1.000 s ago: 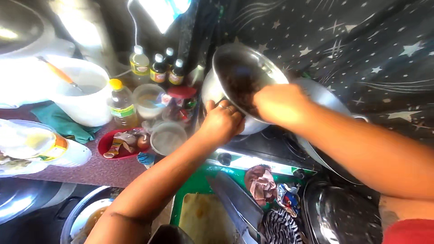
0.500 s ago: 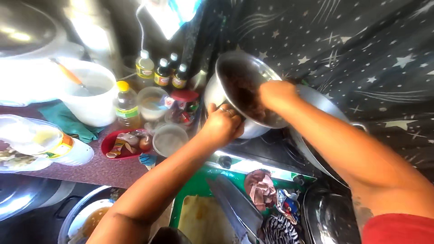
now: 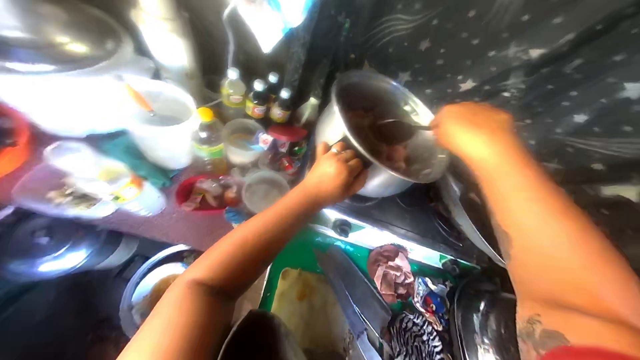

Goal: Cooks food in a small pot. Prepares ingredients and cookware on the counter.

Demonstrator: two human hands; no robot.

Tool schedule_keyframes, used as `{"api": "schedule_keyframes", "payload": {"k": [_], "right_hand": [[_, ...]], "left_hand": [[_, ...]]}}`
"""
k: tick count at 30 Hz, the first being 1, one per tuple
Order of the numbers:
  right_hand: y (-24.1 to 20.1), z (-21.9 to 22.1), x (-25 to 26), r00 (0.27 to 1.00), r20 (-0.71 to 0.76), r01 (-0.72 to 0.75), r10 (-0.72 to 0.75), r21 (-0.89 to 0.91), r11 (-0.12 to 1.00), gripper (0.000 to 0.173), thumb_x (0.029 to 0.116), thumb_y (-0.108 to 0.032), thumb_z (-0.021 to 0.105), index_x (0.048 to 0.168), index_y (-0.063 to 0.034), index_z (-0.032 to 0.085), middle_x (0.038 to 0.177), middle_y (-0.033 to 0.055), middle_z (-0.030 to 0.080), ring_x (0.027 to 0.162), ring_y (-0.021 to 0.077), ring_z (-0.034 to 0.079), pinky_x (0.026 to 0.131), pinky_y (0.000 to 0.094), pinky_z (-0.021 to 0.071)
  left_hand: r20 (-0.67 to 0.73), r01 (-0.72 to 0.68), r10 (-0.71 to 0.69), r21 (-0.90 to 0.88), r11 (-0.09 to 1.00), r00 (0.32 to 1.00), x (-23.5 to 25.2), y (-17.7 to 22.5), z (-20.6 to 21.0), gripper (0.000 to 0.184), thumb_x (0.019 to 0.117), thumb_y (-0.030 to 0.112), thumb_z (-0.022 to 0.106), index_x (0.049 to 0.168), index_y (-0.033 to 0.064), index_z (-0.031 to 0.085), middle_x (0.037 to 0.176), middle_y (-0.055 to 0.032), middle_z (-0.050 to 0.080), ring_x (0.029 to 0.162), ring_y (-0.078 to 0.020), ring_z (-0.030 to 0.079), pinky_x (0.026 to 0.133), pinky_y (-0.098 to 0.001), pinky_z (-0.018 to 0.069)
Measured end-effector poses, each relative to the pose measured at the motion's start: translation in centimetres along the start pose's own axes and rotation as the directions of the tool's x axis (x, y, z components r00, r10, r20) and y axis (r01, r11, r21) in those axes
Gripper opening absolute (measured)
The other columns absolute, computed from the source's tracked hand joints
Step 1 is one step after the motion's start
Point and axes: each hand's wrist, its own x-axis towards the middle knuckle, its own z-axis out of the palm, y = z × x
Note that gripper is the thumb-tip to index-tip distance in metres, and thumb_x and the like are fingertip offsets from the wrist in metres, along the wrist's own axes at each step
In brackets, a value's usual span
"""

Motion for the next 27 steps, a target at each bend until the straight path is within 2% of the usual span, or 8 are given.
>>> {"api": "schedule_keyframes", "payload": {"k": [2, 6, 8, 10, 14, 18, 23, 27], "right_hand": [[0.7, 1.7, 0.0, 0.999, -0.020, 0.039, -0.039, 0.011, 0.999, 0.026, 0.1015, -0.019, 0.061, 0.105, 0.0061, 0.068, 0.105, 0.0355, 0.067, 0.101, 0.0581, 0.065, 0.075, 0.0771, 0.0479], [1.6, 7.6, 3.1, 0.961, 0.171, 0.216, -0.217, 0.024, 0.976, 0.032, 0.0994, -0.007, 0.061, 0.129, 0.0020, 0.067, 0.129, 0.0374, 0.061, 0.126, 0.0574, 0.054, 0.100, 0.0766, 0.0401], [2.8, 7.1, 1.5, 0.964, 0.078, 0.246, -0.254, 0.095, 0.965, 0.038, 0.1055, -0.013, 0.054, 0.141, -0.0011, 0.061, 0.142, 0.0411, 0.050, 0.135, 0.0619, 0.042, 0.104, 0.0802, 0.0327], [3.3, 5.7, -2.4, 0.939, -0.191, 0.323, -0.284, 0.218, 0.921, 0.042, 0.1065, -0.022, 0.053, 0.143, -0.0017, 0.059, 0.144, 0.0417, 0.046, 0.135, 0.0632, 0.040, 0.103, 0.0815, 0.0314], [1.0, 3.8, -11.3, 0.767, -0.400, 0.641, -0.502, 0.441, 0.629, 0.045, 0.1055, -0.027, 0.054, 0.135, 0.0061, 0.063, 0.129, 0.0354, 0.061, 0.117, 0.0448, 0.062, 0.100, 0.0554, 0.0508], [-7.3, 3.5, -14.1, 0.620, -0.329, 0.728, -0.712, 0.580, 0.366, 0.037, 0.0998, -0.032, 0.058, 0.123, -0.0076, 0.075, 0.113, 0.0088, 0.072, 0.095, 0.0093, 0.069, 0.080, 0.0247, 0.0587], [-19.3, -1.2, -9.0, 0.648, -0.126, 0.700, -0.751, 0.487, 0.522, 0.029, 0.1043, -0.022, 0.062, 0.124, -0.0042, 0.072, 0.120, 0.0169, 0.070, 0.108, 0.0292, 0.069, 0.097, 0.0511, 0.0550], [-28.3, -2.2, 0.0, 0.747, -0.108, 0.620, -0.657, 0.471, 0.627, 0.027, 0.1056, -0.021, 0.059, 0.118, -0.0009, 0.072, 0.111, 0.0212, 0.072, 0.100, 0.0354, 0.071, 0.093, 0.0587, 0.0541]], "left_hand": [[-0.008, 0.077, -0.077, 0.015, 0.997, 0.997, -0.8, 0.7, -0.7, 0.022, 0.0934, 0.035, 0.067, 0.094, 0.0131, 0.072, 0.099, -0.0091, 0.069, 0.105, -0.0322, 0.063, 0.091, -0.0552, 0.0467], [-0.059, 0.108, -0.108, -0.004, 0.994, 0.992, -5.5, 2.6, -2.6, 0.032, 0.0917, 0.033, 0.071, 0.118, 0.0141, 0.071, 0.132, -0.0141, 0.064, 0.132, -0.0347, 0.053, 0.104, -0.0553, 0.0424], [-0.049, 0.152, -0.157, -0.094, 0.984, 0.986, -9.7, 3.1, -3.8, 0.033, 0.0908, 0.025, 0.071, 0.121, 0.0106, 0.069, 0.136, -0.0170, 0.062, 0.134, -0.0370, 0.052, 0.106, -0.0574, 0.0411], [0.002, 0.320, -0.323, -0.143, 0.937, 0.946, -14.5, 2.6, -5.4, 0.036, 0.0903, 0.020, 0.072, 0.124, 0.0081, 0.068, 0.138, -0.0171, 0.061, 0.136, -0.0365, 0.050, 0.110, -0.0572, 0.0397], [0.077, 0.663, -0.661, -0.174, 0.728, 0.746, -21.4, -0.4, -9.1, 0.042, 0.0916, 0.015, 0.070, 0.130, 0.0019, 0.062, 0.143, -0.0219, 0.054, 0.139, -0.0417, 0.044, 0.113, -0.0613, 0.0376], [-0.050, 0.711, -0.726, -0.168, 0.683, 0.686, -25.9, -2.8, -11.2, 0.044, 0.0900, 0.015, 0.071, 0.131, 0.0009, 0.061, 0.143, -0.0220, 0.054, 0.137, -0.0410, 0.046, 0.112, -0.0582, 0.0403], [-0.165, 0.680, -0.714, -0.221, 0.699, 0.680, -34.0, -5.4, -9.8, 0.042, 0.0910, 0.019, 0.068, 0.123, -0.0069, 0.061, 0.127, -0.0305, 0.061, 0.125, -0.0462, 0.056, 0.106, -0.0594, 0.0446], [0.008, 0.804, -0.820, -0.200, 0.559, 0.572, -39.4, -8.5, -8.7, 0.043, 0.0902, 0.019, 0.066, 0.122, -0.0096, 0.058, 0.101, -0.0234, 0.069, 0.093, -0.0384, 0.069, 0.084, -0.0560, 0.0570]]}}
